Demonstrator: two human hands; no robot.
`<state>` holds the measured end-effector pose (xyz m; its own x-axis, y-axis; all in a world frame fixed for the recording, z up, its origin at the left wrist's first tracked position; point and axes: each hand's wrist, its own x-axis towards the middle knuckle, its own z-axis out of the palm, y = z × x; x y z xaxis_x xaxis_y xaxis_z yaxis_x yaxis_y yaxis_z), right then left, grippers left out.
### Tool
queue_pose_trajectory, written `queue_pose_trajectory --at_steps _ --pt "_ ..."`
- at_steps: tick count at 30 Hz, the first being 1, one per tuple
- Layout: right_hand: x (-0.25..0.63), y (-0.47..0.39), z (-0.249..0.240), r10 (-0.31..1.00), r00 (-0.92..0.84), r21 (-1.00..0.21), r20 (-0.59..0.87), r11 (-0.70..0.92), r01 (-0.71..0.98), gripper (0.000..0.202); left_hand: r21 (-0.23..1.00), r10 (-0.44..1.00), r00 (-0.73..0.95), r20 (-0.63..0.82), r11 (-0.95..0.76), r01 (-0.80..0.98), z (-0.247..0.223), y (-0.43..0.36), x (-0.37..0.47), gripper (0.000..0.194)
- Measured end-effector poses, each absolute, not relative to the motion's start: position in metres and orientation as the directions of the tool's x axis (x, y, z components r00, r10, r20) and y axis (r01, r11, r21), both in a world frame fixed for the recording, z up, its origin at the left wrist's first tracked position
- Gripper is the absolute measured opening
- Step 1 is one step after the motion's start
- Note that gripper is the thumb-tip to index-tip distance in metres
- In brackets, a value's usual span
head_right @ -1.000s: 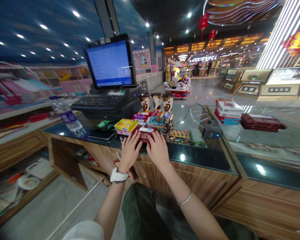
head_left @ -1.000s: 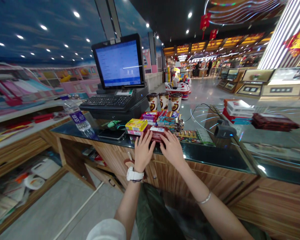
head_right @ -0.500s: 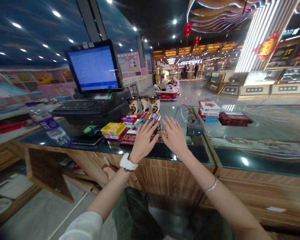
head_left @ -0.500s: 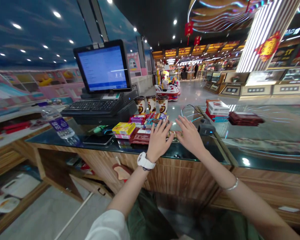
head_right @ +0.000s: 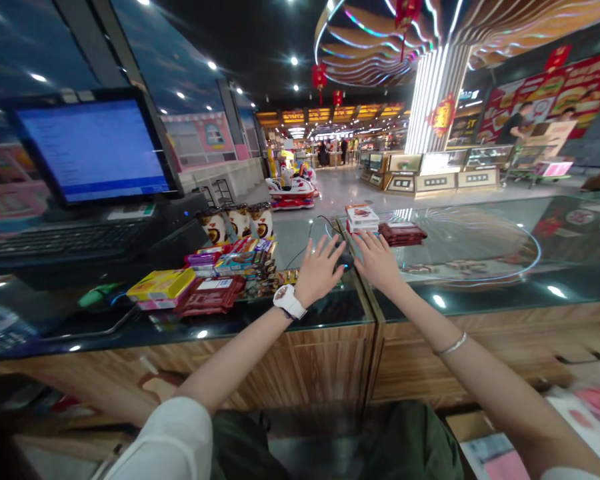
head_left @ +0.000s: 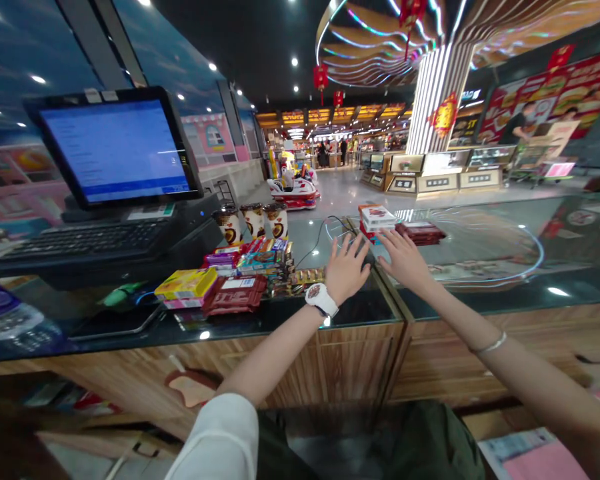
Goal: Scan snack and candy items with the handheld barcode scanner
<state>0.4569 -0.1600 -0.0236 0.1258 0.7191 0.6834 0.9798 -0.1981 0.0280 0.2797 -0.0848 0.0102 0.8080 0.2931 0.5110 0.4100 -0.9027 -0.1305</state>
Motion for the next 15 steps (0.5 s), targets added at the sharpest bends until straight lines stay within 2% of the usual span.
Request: queue_pose_trajectory --at_steps 9,12,15 --pt "0.555 -0.171 -0.035 0.750 0.160 0.086 0.642 -0.278 0.957 0.062 -0.187 0.187 0.850 0.493 -0.931 0.313 -0.002 -0.089 0.374 0.055" --pt "0.584 -0.171 -0.037 0.761 0.188 0.077 0.621 -0.299 0.951 0.062 -0.160 0.198 0.849 0.490 -0.937 0.310 -0.005 -0.088 0.407 0.056" --pt "0.608 -0.167 -0.037 0.749 0.282 0.019 0.599 -0.365 0.931 0.064 -0.092 0.250 0.838 0.486 -0.938 0.334 -0.008 -0.089 0.438 0.056"
